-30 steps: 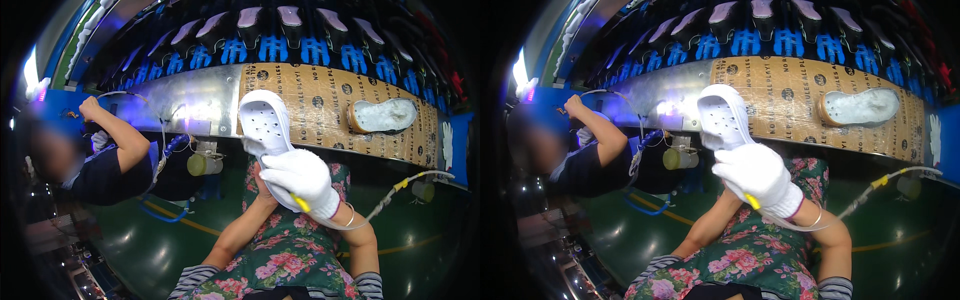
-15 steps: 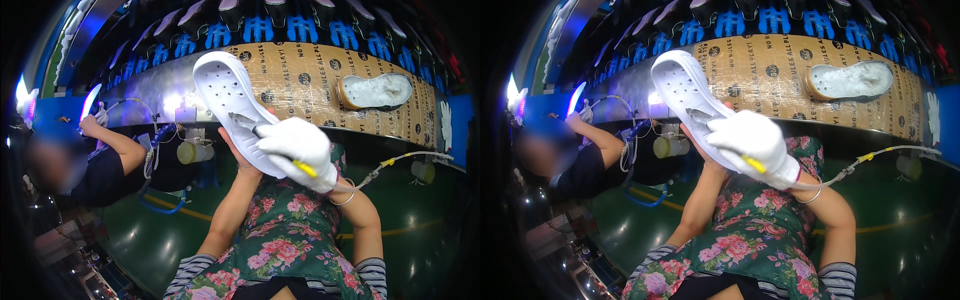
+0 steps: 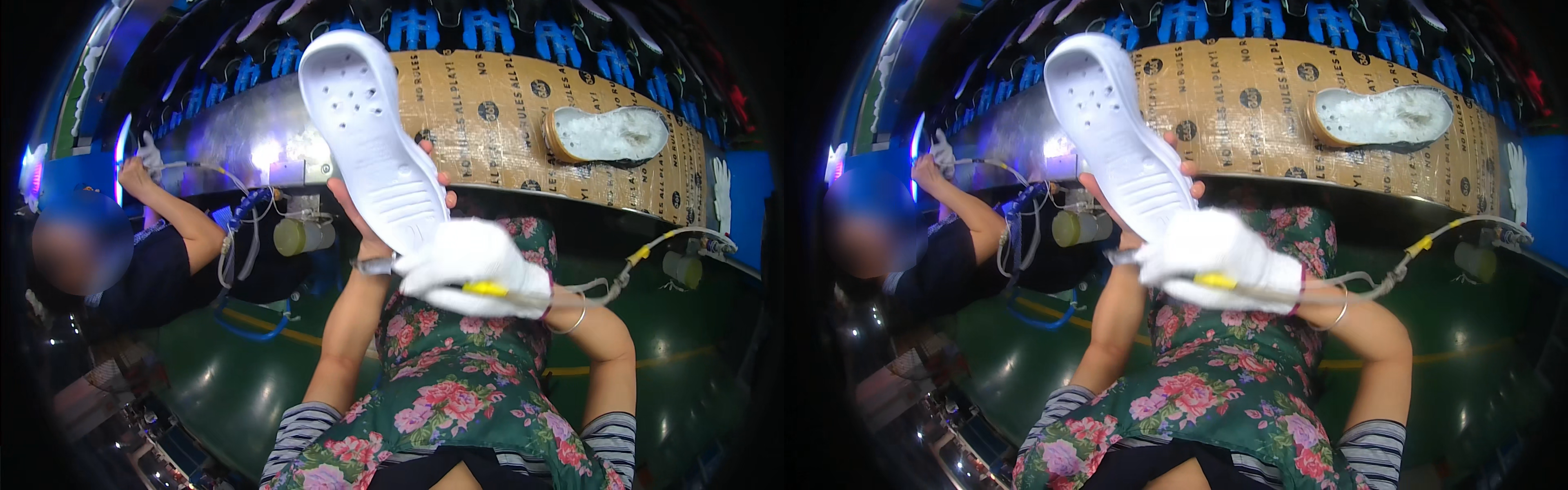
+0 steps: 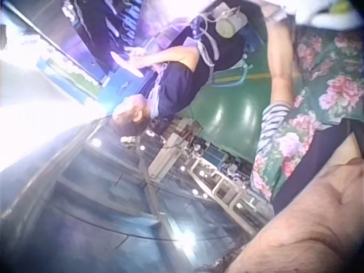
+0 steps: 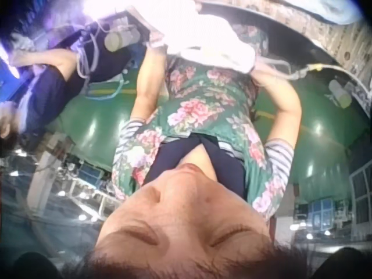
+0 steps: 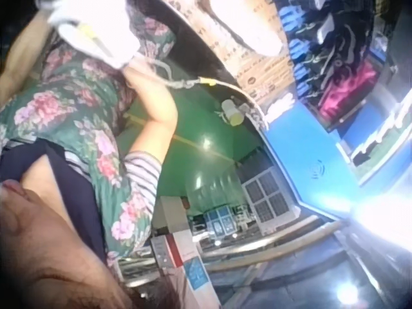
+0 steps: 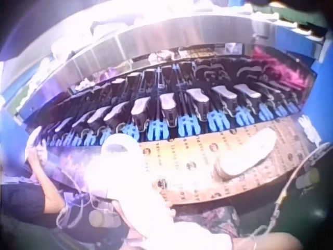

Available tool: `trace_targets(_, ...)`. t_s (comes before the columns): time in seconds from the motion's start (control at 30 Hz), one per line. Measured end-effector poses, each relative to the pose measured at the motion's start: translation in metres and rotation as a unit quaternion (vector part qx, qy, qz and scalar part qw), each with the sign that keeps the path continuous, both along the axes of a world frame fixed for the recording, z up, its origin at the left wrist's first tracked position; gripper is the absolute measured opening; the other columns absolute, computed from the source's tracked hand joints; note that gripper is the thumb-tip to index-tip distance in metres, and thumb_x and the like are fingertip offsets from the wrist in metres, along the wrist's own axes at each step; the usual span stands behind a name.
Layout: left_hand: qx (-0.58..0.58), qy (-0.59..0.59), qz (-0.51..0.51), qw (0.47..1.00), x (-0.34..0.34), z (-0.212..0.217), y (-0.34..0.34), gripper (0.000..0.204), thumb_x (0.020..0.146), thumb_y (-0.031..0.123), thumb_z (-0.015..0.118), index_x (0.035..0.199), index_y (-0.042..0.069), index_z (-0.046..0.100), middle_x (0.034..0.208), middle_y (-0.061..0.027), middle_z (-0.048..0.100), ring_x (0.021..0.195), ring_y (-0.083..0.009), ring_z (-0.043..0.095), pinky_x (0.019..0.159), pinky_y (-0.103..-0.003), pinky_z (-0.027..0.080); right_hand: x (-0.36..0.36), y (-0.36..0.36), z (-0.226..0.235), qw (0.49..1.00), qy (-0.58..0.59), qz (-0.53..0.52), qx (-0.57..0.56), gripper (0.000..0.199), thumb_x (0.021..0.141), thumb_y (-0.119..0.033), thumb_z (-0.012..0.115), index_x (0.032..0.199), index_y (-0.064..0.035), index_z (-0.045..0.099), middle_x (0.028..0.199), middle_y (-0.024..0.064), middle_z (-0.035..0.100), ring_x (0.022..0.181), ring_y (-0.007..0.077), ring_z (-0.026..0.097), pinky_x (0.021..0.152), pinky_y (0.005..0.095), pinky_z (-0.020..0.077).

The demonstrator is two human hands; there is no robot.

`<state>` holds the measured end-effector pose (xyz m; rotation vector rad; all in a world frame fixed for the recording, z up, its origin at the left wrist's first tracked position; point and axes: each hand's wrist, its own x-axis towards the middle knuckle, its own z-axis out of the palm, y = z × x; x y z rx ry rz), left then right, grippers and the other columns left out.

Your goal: The person repeatedly picks up white slipper soles from a conveyor belt, uses a handheld tool to trim or scrape the inner surface, and places the soles back on the belt. The process is continuous and repetitive, with the person handling each sole individually.

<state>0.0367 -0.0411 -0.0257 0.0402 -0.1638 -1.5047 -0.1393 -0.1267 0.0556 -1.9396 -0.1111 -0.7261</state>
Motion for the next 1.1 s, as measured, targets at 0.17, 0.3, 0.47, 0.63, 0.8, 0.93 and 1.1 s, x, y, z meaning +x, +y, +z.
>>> trace_targets(0.17,-0.059,0.000,-0.026,0.998,0.004,0.007,-0.019,0.124,0.075,0.090,0.064,0.161,0.009,0.030,0.144,-0.0194,0.049,0.108,-0.0420,0.057,0.086,-0.053,0.053,0.001,-0.005,-0.015,0.988,-0.015,-0.087,-0.127,0.035,0.074,-0.005,0.083,0.107,-0.0163,0.078,0.115,0.0068,0.077,0.095,0.0293,0.074,0.084,0.0396,0.0588)
trace_targets(0.3,-0.103,-0.043,-0.045,0.993,0.016,0.005,-0.026,0.125,0.072,0.092,0.065,0.157,0.005,0.036,0.139,-0.0201,0.052,0.104,-0.0389,0.058,0.081,-0.050,0.051,-0.005,0.013,-0.007,0.997,-0.002,0.050,0.054,0.028,0.075,-0.003,0.082,0.102,-0.0133,0.079,0.109,0.0093,0.078,0.088,0.0284,0.074,0.077,0.0390,0.0590)
trace_targets(0.47,-0.057,-0.126,-0.081,0.987,0.019,0.026,-0.027,0.126,0.070,0.092,0.067,0.145,-0.007,0.044,0.111,-0.0262,0.061,0.085,-0.0311,0.063,0.067,-0.040,0.052,0.001,-0.002,0.005,0.992,-0.027,-0.109,-0.056,0.027,0.078,-0.004,0.084,0.104,-0.0044,0.077,0.095,0.0140,0.077,0.078,0.0249,0.075,0.069,0.0371,0.0583)
trace_targets(0.63,-0.022,-0.184,-0.117,0.976,0.032,0.034,-0.037,0.124,0.069,0.092,0.068,0.139,-0.008,0.049,0.108,-0.0277,0.061,0.074,-0.0287,0.064,0.057,-0.037,0.049,-0.007,0.021,-0.012,0.993,0.009,-0.018,-0.117,0.033,0.076,-0.008,0.079,0.108,-0.0090,0.075,0.112,0.0116,0.076,0.089,0.0305,0.074,0.074,0.0417,0.0586)
trace_targets(0.8,-0.164,-0.137,-0.163,0.963,0.039,0.015,-0.044,0.104,0.080,0.073,0.067,0.157,0.006,0.042,0.132,-0.0314,0.058,0.087,-0.0441,0.067,0.070,-0.050,0.057,-0.010,0.017,0.008,0.999,0.008,0.005,-0.031,0.037,0.069,-0.001,0.084,0.104,-0.0099,0.078,0.115,0.0126,0.076,0.095,0.0313,0.075,0.080,0.0399,0.0597)
trace_targets(0.93,-0.045,-0.136,-0.154,0.978,0.035,0.033,-0.032,0.107,0.075,0.074,0.070,0.153,0.005,0.045,0.128,-0.0276,0.059,0.084,-0.0406,0.064,0.065,-0.045,0.052,-0.005,0.015,-0.006,0.987,-0.014,-0.050,-0.151,0.036,0.076,-0.009,0.079,0.112,-0.0081,0.074,0.114,0.0127,0.076,0.095,0.0300,0.074,0.075,0.0408,0.0592)
trace_targets(1.1,-0.063,-0.112,-0.159,0.979,0.038,0.036,-0.031,0.106,0.079,0.069,0.069,0.158,0.005,0.040,0.134,-0.0264,0.059,0.095,-0.0442,0.067,0.074,-0.047,0.058,-0.009,0.027,-0.006,0.997,-0.009,0.064,-0.035,0.042,0.072,-0.005,0.082,0.112,-0.0120,0.075,0.116,0.0119,0.074,0.094,0.0311,0.074,0.075,0.0411,0.0592)
